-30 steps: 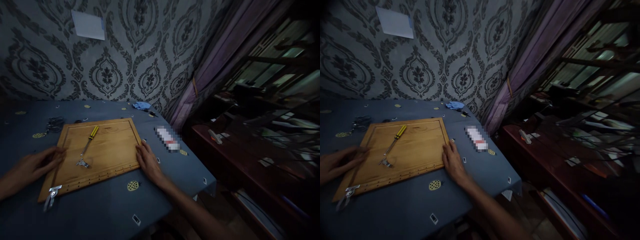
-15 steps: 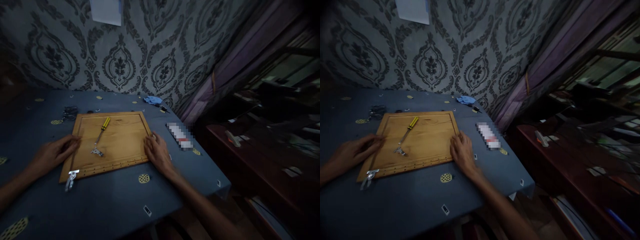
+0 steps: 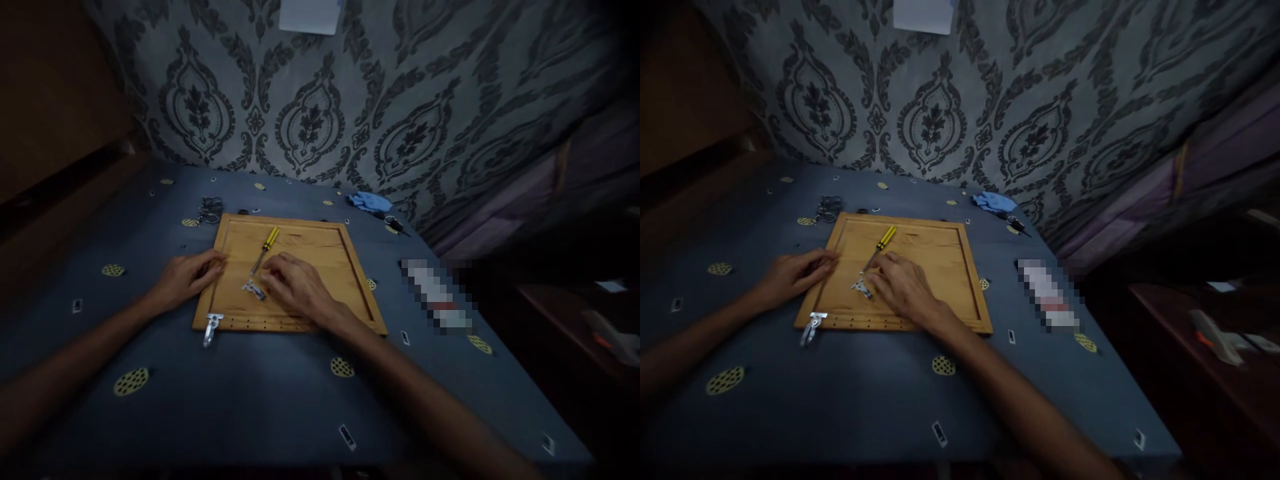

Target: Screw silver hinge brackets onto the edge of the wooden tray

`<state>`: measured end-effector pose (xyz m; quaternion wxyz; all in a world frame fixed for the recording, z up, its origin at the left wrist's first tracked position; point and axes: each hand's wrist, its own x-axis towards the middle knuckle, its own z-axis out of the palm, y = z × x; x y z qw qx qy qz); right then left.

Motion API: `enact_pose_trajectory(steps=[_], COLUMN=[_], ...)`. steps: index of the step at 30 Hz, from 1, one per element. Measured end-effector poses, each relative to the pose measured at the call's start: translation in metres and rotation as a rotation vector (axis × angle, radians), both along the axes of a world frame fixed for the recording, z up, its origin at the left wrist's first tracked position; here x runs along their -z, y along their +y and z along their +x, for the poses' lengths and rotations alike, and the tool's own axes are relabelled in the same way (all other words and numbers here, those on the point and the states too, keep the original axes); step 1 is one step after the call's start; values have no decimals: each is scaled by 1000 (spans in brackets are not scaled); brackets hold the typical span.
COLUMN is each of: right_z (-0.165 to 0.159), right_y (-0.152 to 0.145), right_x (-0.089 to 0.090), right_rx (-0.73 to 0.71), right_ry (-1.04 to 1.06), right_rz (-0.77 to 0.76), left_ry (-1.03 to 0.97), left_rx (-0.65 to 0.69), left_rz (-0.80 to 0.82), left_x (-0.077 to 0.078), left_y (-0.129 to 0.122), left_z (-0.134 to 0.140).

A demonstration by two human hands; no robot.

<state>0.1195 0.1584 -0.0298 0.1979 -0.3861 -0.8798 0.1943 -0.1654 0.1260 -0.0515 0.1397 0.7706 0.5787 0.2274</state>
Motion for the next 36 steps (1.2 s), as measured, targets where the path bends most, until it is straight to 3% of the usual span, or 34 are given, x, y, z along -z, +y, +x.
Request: enact_pose_trajectory(steps=[6, 13, 15, 19, 23, 25, 29, 36], right_z=[-8, -11, -14, -22, -30, -33, -35, -34], right_y=[-23, -49, -63, -90, -102, -104, -106, -110], right_x=[0, 13, 14, 12, 12, 13, 15, 18], right_rx=[63, 155, 164, 232, 311, 345, 352, 302], right_ry=[-3, 242, 304, 525, 619, 638, 680, 679], right_rz=[-120, -299, -359, -569, -829, -905, -915, -837], left_ry=[-28, -78, -177, -255, -76, 8, 133, 231], left_rx=[33, 16, 83, 289, 497, 529, 479, 378], left_rz=[6, 11, -16, -231, -285, -252, -167, -177], left_x=[2, -13, -23, -47, -59, -58, -51, -49], left_y=[0, -13, -19, -34, -48, -55, -65, -68], left_z=[-1, 2, 6, 13, 16, 18, 26, 39])
